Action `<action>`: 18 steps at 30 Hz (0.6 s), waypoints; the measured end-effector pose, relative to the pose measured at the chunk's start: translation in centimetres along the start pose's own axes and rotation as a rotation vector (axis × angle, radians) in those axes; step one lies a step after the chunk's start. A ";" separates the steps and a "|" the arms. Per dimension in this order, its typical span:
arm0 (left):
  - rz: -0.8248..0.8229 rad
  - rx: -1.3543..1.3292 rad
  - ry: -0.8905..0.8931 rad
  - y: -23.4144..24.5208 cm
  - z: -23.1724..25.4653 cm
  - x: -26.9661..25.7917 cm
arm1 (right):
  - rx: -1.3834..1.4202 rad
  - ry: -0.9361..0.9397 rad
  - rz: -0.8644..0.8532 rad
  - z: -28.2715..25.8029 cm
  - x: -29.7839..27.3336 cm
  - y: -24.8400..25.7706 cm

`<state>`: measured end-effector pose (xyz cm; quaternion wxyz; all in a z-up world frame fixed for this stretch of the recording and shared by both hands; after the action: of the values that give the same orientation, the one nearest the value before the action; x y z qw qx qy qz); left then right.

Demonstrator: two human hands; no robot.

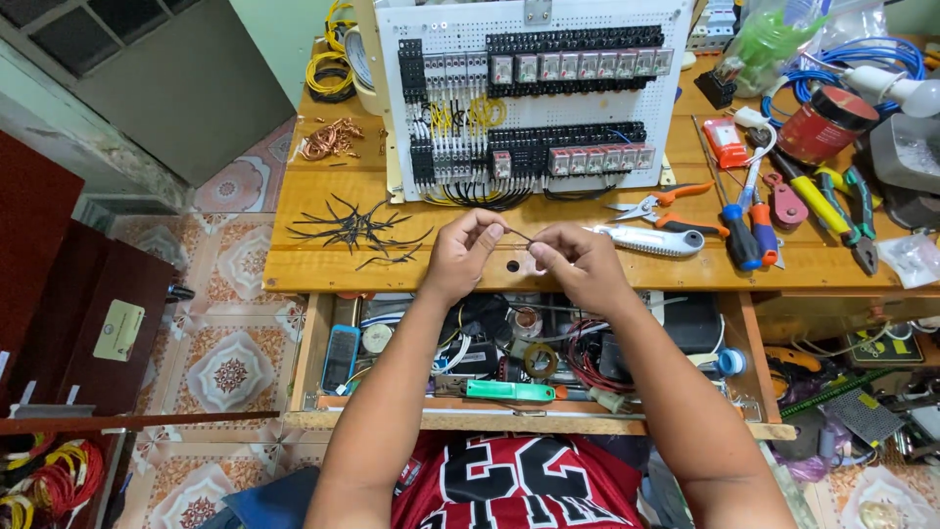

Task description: Preparing electrical wires by stripping insulation and twisting ends for panel installation

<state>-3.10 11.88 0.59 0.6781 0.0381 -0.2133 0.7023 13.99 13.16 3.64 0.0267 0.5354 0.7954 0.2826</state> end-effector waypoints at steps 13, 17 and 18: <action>0.211 0.534 -0.339 2.5 5.7 -0.2 | -0.044 0.023 0.204 2.3 0.2 3.7; 0.240 0.525 -0.355 2.8 5.6 -0.3 | -0.056 0.033 0.243 1.5 0.2 4.0; 0.251 0.535 -0.366 2.8 5.4 -0.4 | -0.076 0.034 0.266 1.2 0.2 4.3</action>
<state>-7.07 9.63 4.68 0.5029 0.3132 -0.1429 0.7928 17.88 14.94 4.76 -0.0039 0.6298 0.7065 0.3227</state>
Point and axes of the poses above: each hand's wrist, its own x-axis towards the middle knuckle, its own y-axis out of the back of the hand, z = x × y, the point moved 10 cm from there along x, towards the middle knuckle, and after that the axes turned 9 degrees about -x, right-handed, at the moved point
